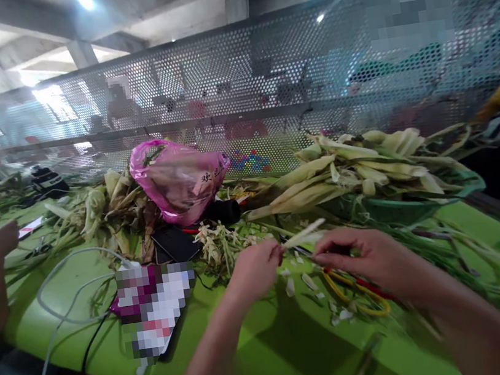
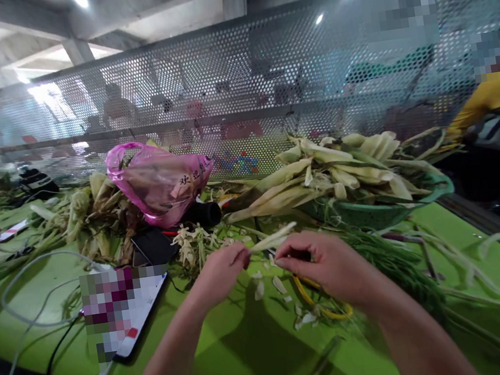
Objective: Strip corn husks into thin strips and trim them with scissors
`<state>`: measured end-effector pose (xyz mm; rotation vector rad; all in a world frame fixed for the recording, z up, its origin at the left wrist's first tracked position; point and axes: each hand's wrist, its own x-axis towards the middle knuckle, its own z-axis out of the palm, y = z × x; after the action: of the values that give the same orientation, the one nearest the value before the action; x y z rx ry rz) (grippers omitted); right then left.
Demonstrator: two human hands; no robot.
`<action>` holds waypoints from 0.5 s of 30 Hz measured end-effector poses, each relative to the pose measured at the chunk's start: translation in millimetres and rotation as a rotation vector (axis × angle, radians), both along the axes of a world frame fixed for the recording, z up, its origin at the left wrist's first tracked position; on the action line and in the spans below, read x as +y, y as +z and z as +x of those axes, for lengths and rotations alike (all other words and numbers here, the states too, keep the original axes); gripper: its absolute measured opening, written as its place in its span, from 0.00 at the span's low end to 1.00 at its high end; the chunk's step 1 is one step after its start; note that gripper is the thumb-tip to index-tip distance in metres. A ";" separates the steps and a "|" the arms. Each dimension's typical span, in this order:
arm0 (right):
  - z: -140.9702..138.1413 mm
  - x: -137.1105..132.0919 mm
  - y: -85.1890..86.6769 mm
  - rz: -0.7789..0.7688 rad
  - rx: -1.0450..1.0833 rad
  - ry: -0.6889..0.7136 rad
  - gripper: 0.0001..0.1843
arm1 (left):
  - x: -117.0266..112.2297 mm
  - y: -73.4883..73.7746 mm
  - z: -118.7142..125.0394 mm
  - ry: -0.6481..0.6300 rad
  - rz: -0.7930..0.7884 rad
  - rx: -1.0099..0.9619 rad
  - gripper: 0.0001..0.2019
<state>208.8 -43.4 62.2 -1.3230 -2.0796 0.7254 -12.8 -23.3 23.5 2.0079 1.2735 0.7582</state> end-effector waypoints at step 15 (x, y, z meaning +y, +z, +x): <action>-7.5 3.4 -7.5 -0.351 0.452 -0.071 0.22 | -20.6 10.9 -1.3 -0.473 -0.689 -1.127 0.18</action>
<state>201.3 -40.0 54.8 -1.2564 -1.5863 1.2694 -14.1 -43.9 34.5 0.9408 0.2798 0.8443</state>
